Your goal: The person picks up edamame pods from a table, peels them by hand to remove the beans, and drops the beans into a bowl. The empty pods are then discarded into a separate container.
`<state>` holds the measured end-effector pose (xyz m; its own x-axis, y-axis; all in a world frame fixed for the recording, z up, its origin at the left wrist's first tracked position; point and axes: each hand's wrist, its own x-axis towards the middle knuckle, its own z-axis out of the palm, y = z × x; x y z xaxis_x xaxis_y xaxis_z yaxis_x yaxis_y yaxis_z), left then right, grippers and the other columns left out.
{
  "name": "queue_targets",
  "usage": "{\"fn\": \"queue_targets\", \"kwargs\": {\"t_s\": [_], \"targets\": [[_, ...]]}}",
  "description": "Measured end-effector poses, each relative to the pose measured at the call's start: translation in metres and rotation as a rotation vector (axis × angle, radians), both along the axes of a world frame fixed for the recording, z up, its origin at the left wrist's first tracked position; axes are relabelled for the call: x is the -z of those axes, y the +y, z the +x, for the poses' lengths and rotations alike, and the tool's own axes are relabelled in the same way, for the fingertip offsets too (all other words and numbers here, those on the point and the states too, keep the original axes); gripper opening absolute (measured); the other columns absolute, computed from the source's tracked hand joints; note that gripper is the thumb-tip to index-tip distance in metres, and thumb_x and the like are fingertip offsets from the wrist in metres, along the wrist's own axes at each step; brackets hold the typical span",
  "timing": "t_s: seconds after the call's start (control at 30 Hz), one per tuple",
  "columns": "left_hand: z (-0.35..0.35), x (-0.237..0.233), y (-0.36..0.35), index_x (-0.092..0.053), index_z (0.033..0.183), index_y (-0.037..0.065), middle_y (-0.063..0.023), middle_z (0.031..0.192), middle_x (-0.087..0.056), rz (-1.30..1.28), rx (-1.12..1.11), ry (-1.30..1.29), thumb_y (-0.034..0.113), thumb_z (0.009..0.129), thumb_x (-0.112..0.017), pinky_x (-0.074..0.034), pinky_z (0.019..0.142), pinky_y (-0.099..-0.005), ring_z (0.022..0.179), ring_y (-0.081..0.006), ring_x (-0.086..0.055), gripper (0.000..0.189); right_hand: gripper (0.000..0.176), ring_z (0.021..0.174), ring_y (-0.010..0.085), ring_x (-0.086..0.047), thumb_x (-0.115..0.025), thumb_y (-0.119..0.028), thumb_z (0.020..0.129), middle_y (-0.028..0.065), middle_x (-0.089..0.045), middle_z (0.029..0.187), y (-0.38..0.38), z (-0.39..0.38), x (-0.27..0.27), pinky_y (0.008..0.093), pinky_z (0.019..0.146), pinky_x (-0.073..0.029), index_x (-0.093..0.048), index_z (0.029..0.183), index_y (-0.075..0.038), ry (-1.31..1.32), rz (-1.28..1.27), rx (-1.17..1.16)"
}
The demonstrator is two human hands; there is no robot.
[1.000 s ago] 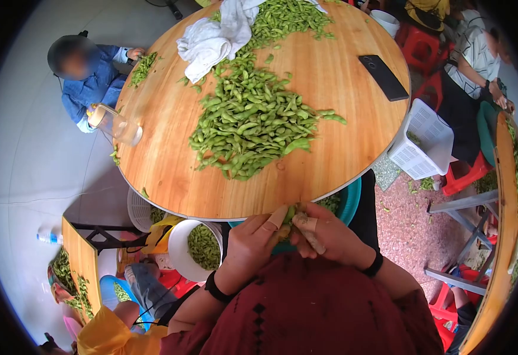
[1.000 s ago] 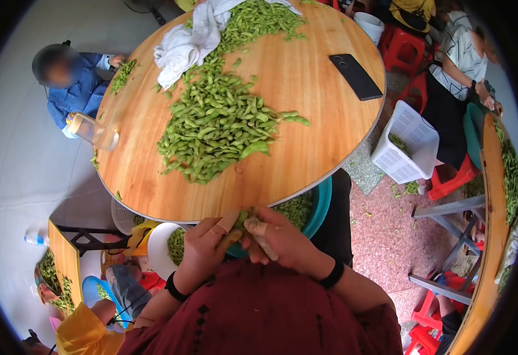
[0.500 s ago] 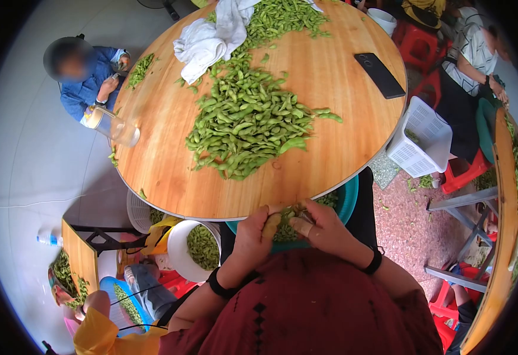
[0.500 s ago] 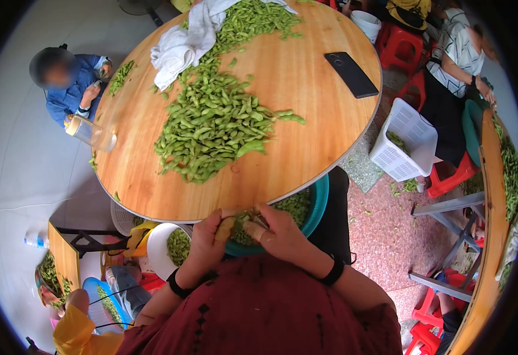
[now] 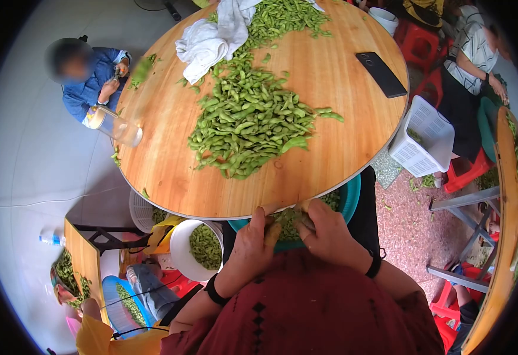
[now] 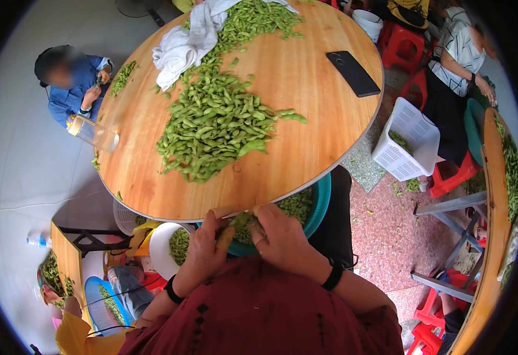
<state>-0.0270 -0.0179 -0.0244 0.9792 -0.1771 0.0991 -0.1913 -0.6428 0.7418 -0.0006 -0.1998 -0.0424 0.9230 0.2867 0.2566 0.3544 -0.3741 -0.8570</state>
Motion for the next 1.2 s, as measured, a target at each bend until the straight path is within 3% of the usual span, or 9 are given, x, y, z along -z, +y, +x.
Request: {"fn": "queue_targets", "kwargs": {"t_s": [0.13, 0.23, 0.43, 0.63, 0.7, 0.9, 1.0, 1.07, 1.2], "targets": [[-0.006, 0.008, 0.001, -0.042, 0.118, -0.007, -0.0217, 0.096, -0.068, 0.057, 0.004, 0.071, 0.009, 0.087, -0.066, -0.053, 0.066, -0.043, 0.084, -0.0407, -0.067, 0.042, 0.017, 0.065, 0.0273, -0.058, -0.067, -0.008, 0.082, 0.0114, -0.056, 0.072, -0.002, 0.0, -0.002, 0.0371, 0.061, -0.046, -0.06, 0.096, -0.001, -0.031, 0.086, -0.119], [-0.007, 0.007, 0.003, -0.041, 0.112, -0.008, -0.0201, 0.095, -0.069, 0.043, 0.125, 0.051, 0.011, 0.086, -0.068, -0.054, 0.065, -0.0427, 0.082, -0.0407, -0.067, 0.042, 0.021, 0.064, 0.0164, -0.053, -0.07, -0.01, 0.082, 0.0086, -0.054, 0.071, -0.005, 0.003, -0.009, 0.0329, 0.06, -0.045, -0.062, 0.099, -0.001, 0.271, 0.195, -0.204], [-0.009, 0.009, 0.01, -0.036, 0.113, -0.008, -0.0174, 0.099, -0.069, 0.037, 0.218, -0.052, 0.015, 0.086, -0.07, -0.055, 0.065, -0.0416, 0.082, -0.0402, -0.067, 0.048, 0.02, 0.067, 0.0237, -0.059, -0.07, -0.013, 0.081, 0.0118, -0.06, 0.078, -0.002, 0.008, -0.001, 0.0334, 0.064, -0.047, -0.061, 0.096, -0.002, 0.403, 0.211, -0.321], [-0.023, 0.013, 0.026, -0.035, 0.119, -0.005, -0.0135, 0.094, -0.07, -0.01, 0.173, -0.031, 0.015, 0.085, -0.071, -0.054, 0.064, -0.041, 0.08, -0.0379, -0.068, 0.053, 0.018, 0.061, 0.0191, -0.05, -0.069, -0.01, 0.08, 0.0081, -0.052, 0.07, 0.014, 0.011, 0.003, 0.0324, 0.058, -0.043, -0.054, 0.085, -0.002, 0.137, 0.16, -0.382], [-0.024, 0.008, 0.029, -0.035, 0.121, -0.004, -0.0127, 0.092, -0.07, -0.053, 0.138, 0.032, 0.015, 0.085, -0.072, -0.054, 0.064, -0.0406, 0.08, -0.0374, -0.068, 0.055, 0.017, 0.071, 0.0294, -0.06, -0.067, -0.012, 0.079, 0.0141, -0.059, 0.08, 0.014, 0.012, 0.0, 0.0369, 0.066, -0.048, -0.059, 0.091, -0.002, 0.247, 0.137, -0.427], [-0.028, 0.004, 0.033, -0.035, 0.125, -0.002, -0.0099, 0.086, -0.07, -0.024, 0.142, 0.081, 0.016, 0.083, -0.073, -0.052, 0.062, -0.0386, 0.077, -0.0345, -0.068, 0.06, 0.017, 0.076, 0.0358, -0.06, -0.061, -0.004, 0.076, 0.0164, -0.056, 0.086, 0.021, 0.01, 0.018, 0.0434, 0.067, -0.049, -0.057, 0.092, -0.002, 0.061, 0.015, -0.437], [-0.026, -0.004, 0.033, -0.045, 0.118, 0.002, -0.01, 0.087, -0.07, -0.02, 0.096, 0.092, 0.018, 0.084, -0.072, -0.052, 0.061, -0.0396, 0.075, -0.034, -0.067, 0.046, 0.019, 0.08, 0.0385, -0.059, -0.06, -0.005, 0.075, 0.017, -0.055, 0.089, 0.02, 0.012, 0.026, 0.0457, 0.069, -0.05, -0.057, 0.093, -0.001, 0.028, -0.048, -0.482], [-0.018, -0.023, 0.057, -0.057, 0.105, 0.003, -0.0111, 0.088, -0.069, 0.437, 0.064, 0.107, 0.018, 0.084, -0.071, -0.052, 0.063, -0.0405, 0.073, -0.0348, -0.066, 0.029, 0.018, 0.083, 0.0388, -0.059, -0.06, -0.006, 0.076, 0.0176, -0.055, 0.09, 0.009, 0.012, 0.035, 0.0452, 0.071, -0.049, -0.057, 0.094, -0.001, 0.034, -0.133, -0.471], [0.021, -0.063, 0.078, -0.064, 0.094, 0.004, -0.0162, 0.087, -0.065, 0.617, -0.036, -0.04, 0.008, 0.082, -0.063, -0.052, 0.064, -0.0431, 0.075, -0.0355, -0.064, 0.013, 0.017, 0.086, 0.0407, -0.058, -0.058, -0.011, 0.084, 0.0192, -0.056, 0.09, -0.003, 0.011, 0.032, 0.046, 0.075, -0.049, -0.058, 0.098, 0.0, 0.079, -0.231, -0.46]]}}
